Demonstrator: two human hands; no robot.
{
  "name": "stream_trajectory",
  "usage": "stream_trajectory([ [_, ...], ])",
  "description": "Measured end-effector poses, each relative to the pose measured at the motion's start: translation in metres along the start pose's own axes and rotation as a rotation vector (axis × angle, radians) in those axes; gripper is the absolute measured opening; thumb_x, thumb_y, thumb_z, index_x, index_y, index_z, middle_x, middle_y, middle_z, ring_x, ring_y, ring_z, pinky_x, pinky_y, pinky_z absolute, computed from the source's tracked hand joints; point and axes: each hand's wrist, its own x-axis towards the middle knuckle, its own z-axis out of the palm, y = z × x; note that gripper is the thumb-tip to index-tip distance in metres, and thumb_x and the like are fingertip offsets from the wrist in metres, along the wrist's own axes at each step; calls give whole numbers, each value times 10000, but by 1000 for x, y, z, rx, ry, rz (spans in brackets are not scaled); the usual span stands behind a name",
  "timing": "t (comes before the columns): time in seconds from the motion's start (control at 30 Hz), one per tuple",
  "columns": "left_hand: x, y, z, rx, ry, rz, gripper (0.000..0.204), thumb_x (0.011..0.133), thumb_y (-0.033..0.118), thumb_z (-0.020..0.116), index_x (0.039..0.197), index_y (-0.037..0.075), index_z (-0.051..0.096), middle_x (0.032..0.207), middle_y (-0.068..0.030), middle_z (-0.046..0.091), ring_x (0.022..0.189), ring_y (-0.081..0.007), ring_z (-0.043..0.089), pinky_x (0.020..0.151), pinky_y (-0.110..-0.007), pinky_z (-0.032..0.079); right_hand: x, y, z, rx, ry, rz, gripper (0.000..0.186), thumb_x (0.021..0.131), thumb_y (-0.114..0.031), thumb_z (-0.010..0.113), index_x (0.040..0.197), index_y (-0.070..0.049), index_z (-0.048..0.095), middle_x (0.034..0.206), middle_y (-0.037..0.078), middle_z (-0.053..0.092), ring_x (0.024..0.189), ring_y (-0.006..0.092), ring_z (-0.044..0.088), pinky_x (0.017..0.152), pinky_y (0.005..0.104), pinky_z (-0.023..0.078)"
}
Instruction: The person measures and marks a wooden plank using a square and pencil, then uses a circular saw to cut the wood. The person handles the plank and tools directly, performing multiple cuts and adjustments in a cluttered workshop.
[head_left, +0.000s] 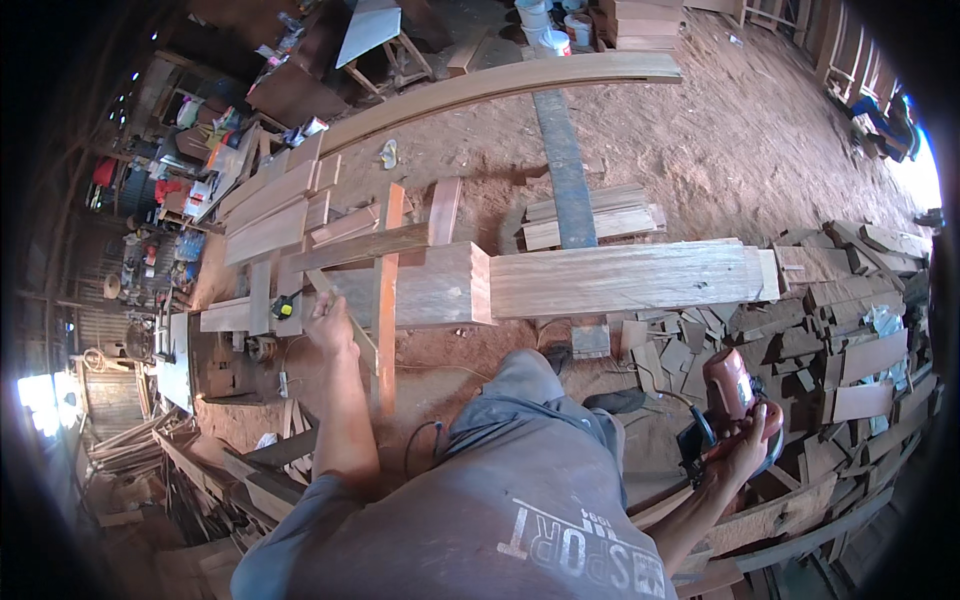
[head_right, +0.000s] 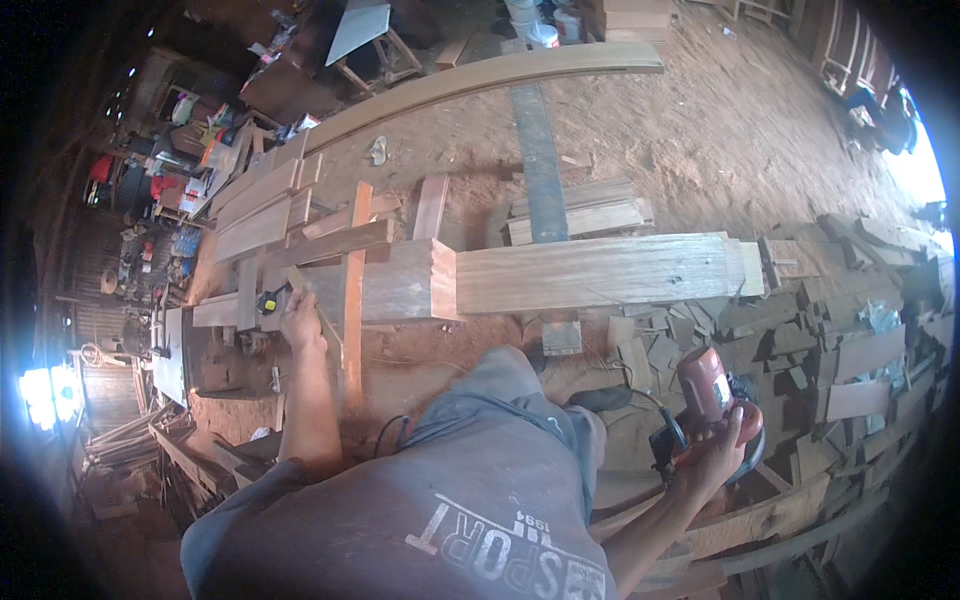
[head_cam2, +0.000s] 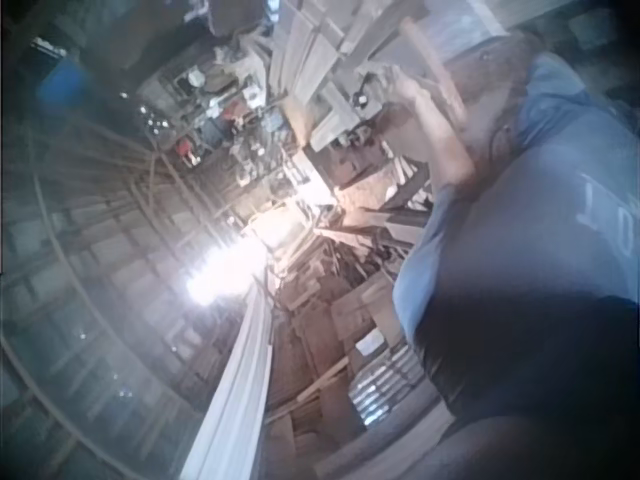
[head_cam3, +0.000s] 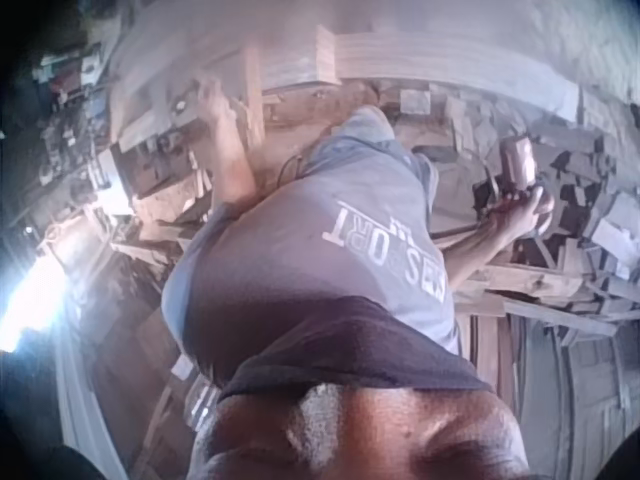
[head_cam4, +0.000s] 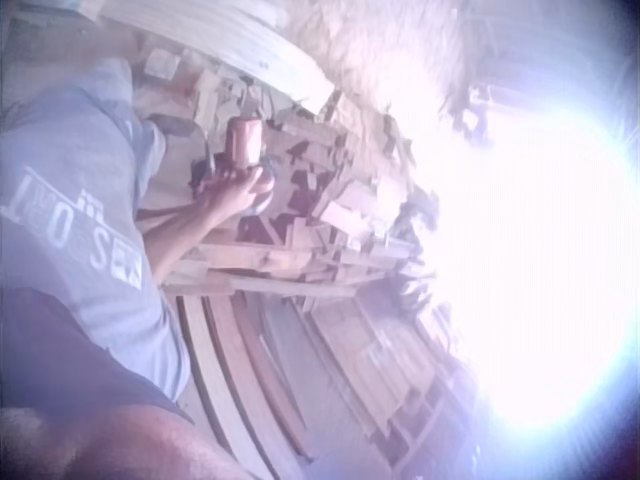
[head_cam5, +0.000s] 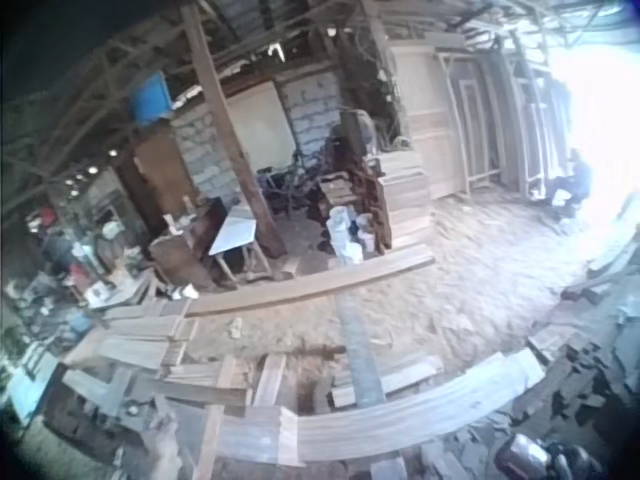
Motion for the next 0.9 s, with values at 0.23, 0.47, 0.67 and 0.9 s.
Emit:
stream_trajectory([
  [0.23, -1, 2, -3, 392, -51, 145, 484, 954, 94, 761, 1384, -108, 669, 1218, -155, 776, 1050, -217, 737, 933, -325, 559, -4, -30, 24, 63, -77, -24, 276, 1058, -323, 770, 1130, -67, 696, 706, -26, 551, 569, 101, 543, 503, 256, 445],
  [0.47, -8, 19, -18, 595, -146, 246, 536, 972, 201, 750, 1425, -64, 641, 1406, -257, 699, 1255, -384, 683, 1097, -474, 515, -23, -58, 64, -77, -114, -92, 400, 1077, -316, 695, 1304, 4, 621, 756, 12, 583, 524, 121, 577, 451, 256, 475],
  [0.67, -106, 141, 90, 419, -36, 1180, 296, 994, 99, 717, 1263, -14, 665, 1278, -175, 679, 1244, -334, 652, 1108, -473, 493, -25, -56, 95, -35, -212, -170, 474, 1084, -279, 709, 1423, 37, 609, 834, 19, 644, 598, 71, 566, 491, 231, 434],
  [0.9, -288, 57, 238, 289, -1578, 654, 868, 900, 130, 856, 1633, 26, 404, 1530, -150, 565, 1438, -290, 536, 1259, -446, 379, -4, -31, 147, 85, -264, -355, 431, 1075, -246, 722, 1366, 43, 589, 932, 64, 657, 659, 115, 577, 545, 280, 436],
])
